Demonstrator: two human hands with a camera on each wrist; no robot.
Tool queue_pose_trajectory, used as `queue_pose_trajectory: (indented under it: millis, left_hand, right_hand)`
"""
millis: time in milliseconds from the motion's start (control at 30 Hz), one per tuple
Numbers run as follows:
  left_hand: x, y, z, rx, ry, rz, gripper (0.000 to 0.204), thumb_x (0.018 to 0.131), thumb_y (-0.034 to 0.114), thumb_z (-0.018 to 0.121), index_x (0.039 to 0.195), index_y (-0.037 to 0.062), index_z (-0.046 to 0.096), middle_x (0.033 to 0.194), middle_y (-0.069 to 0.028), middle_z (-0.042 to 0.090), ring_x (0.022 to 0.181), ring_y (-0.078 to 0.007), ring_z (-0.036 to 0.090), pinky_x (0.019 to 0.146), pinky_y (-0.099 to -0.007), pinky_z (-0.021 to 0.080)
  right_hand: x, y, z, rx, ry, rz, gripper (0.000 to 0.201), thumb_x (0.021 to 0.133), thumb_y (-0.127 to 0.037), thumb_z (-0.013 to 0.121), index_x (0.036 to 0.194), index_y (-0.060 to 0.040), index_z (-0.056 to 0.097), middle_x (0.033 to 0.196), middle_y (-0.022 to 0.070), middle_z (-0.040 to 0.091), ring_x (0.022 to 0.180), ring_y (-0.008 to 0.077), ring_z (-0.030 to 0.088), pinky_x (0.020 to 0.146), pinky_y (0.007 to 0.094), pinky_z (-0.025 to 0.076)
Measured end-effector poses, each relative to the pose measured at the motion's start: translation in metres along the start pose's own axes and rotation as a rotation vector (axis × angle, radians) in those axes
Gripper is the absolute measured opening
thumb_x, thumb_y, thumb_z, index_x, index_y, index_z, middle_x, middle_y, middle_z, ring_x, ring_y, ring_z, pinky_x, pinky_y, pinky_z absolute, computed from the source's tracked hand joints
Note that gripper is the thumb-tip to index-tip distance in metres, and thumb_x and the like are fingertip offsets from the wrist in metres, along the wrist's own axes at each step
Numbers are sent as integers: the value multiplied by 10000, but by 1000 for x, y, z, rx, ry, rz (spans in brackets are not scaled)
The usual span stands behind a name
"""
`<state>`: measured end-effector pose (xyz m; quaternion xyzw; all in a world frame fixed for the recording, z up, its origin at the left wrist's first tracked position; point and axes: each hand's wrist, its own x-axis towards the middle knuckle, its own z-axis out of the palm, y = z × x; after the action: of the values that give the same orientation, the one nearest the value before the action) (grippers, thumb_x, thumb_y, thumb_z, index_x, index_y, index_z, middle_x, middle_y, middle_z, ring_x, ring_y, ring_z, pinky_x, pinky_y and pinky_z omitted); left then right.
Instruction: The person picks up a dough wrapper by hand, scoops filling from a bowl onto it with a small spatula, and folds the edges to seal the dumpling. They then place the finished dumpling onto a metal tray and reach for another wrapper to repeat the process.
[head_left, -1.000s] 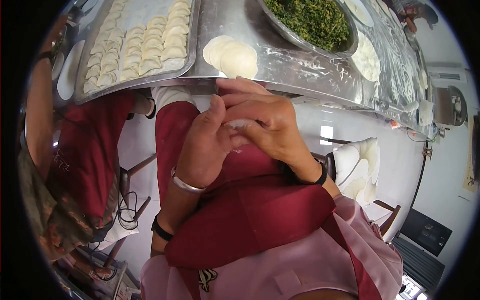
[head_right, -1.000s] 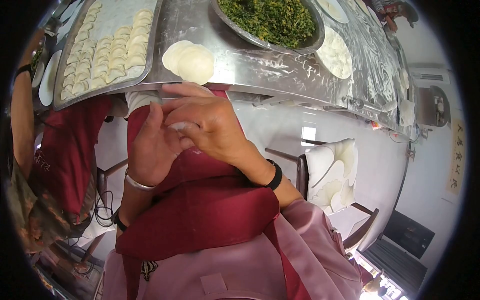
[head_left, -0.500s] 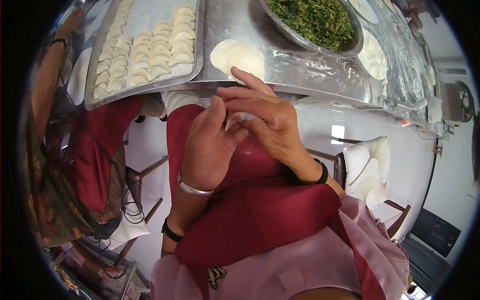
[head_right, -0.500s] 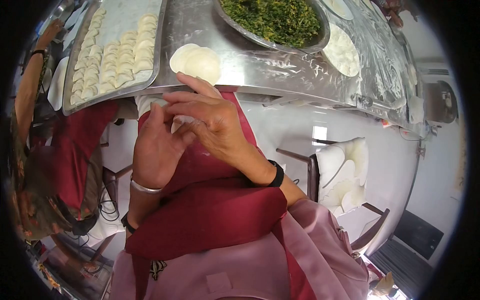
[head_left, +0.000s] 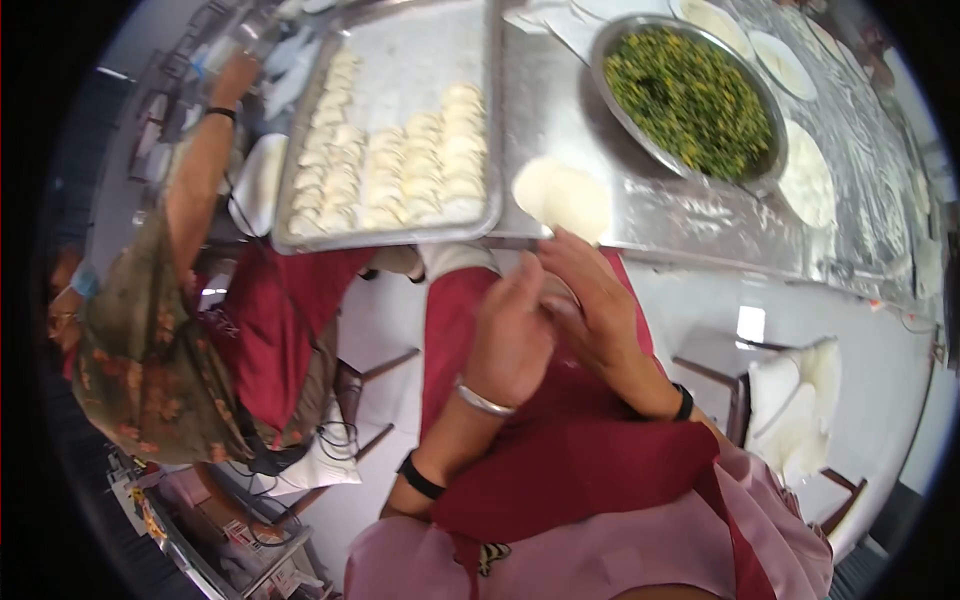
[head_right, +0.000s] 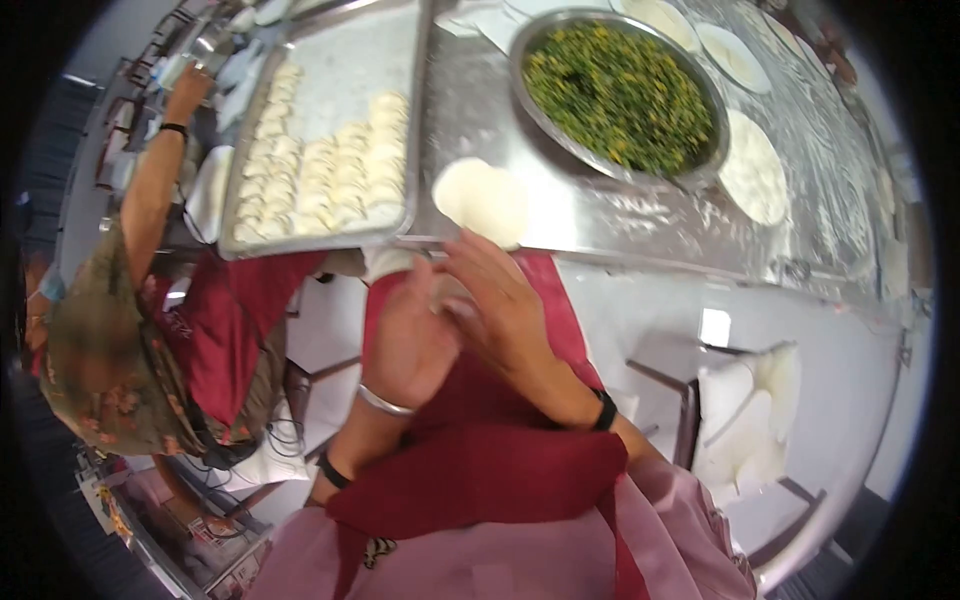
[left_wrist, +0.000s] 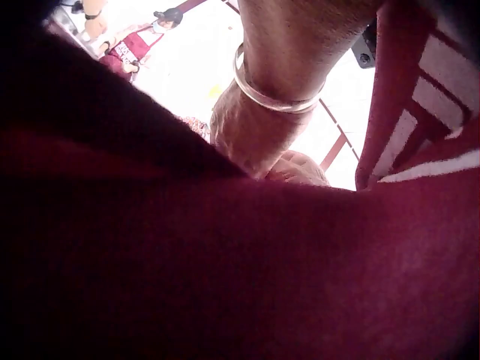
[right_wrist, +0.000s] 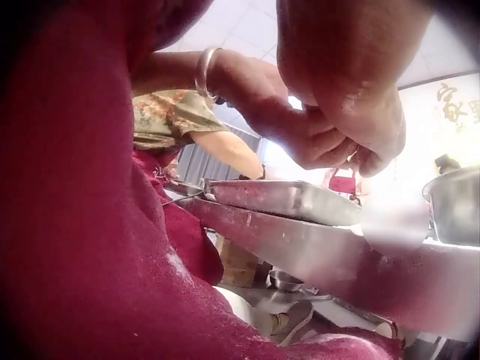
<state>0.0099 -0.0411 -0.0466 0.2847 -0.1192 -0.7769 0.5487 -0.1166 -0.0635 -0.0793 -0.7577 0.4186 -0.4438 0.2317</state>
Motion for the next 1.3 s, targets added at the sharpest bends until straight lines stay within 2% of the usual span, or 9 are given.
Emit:
queue_pose_trajectory:
  millis: [367,433,567,667,733,933,1000,1100,1300]
  left_hand:
    - [24,7,-2,183,29,-86,401,1035,297,442,1311,7,472,1141,-67,611,1028,-146,578,875,-300,463]
    - [31,12,-12,202,-57,-122,393,1011,247,492,1314,-3,476,1140,-86,618,1038,-171,591,901,-323,469]
    - [40,39,-11,280,-25,-94,398,949,115,581,1311,-24,493,1160,-134,625,1058,-242,624,956,-381,491]
    - [52,81,-7,481,-11,-39,390,909,30,610,1285,-34,526,1175,-165,624,1075,-277,635,968,-406,514]
    - [65,108,-14,700,32,81,366,897,-16,602,1258,-43,546,1139,-160,639,1049,-266,649,932,-371,545]
    - [119,196,-42,1192,400,389,376,863,-108,539,1232,-50,581,1062,-118,662,947,-191,666,848,-297,568]
    - [147,225,-64,1369,404,463,355,850,-103,567,1199,-54,611,1068,-107,664,919,-155,656,828,-274,565]
    - [182,241,-91,1315,366,454,342,810,-97,596,1139,-35,666,975,-76,689,795,-104,629,707,-213,506]
    - [202,239,-102,1570,365,260,346,776,-107,608,1106,-34,680,938,-61,693,784,-93,617,694,-221,500]
  right_hand:
    - [8,16,-4,131,17,113,511,670,-14,759,1163,-58,633,1145,160,655,1139,334,602,911,398,509]
    - [10,16,-6,219,34,203,507,674,-2,750,1164,-60,639,1143,168,656,1130,333,607,913,391,509]
    - [16,11,-25,296,50,273,480,683,33,721,1151,-42,647,1137,181,657,1085,335,630,907,383,514]
    - [6,25,-40,310,45,198,420,715,54,690,1126,-22,653,1125,178,661,1054,335,645,901,377,519]
    - [-2,30,-48,296,7,230,380,735,64,675,1106,-15,657,1102,171,670,1034,328,654,885,374,526]
    - [-39,44,-69,245,0,374,290,765,64,663,1042,-20,676,980,160,699,923,314,687,812,365,548]
    - [-48,46,-75,205,-3,464,275,768,64,659,1026,-26,683,951,157,704,891,302,695,794,354,550]
    - [-52,47,-86,185,-21,646,257,778,71,620,1007,-21,694,949,142,712,893,254,696,806,321,533]
    - [-47,46,-83,242,-39,892,260,790,84,570,997,-3,702,975,108,720,932,176,673,856,282,495]
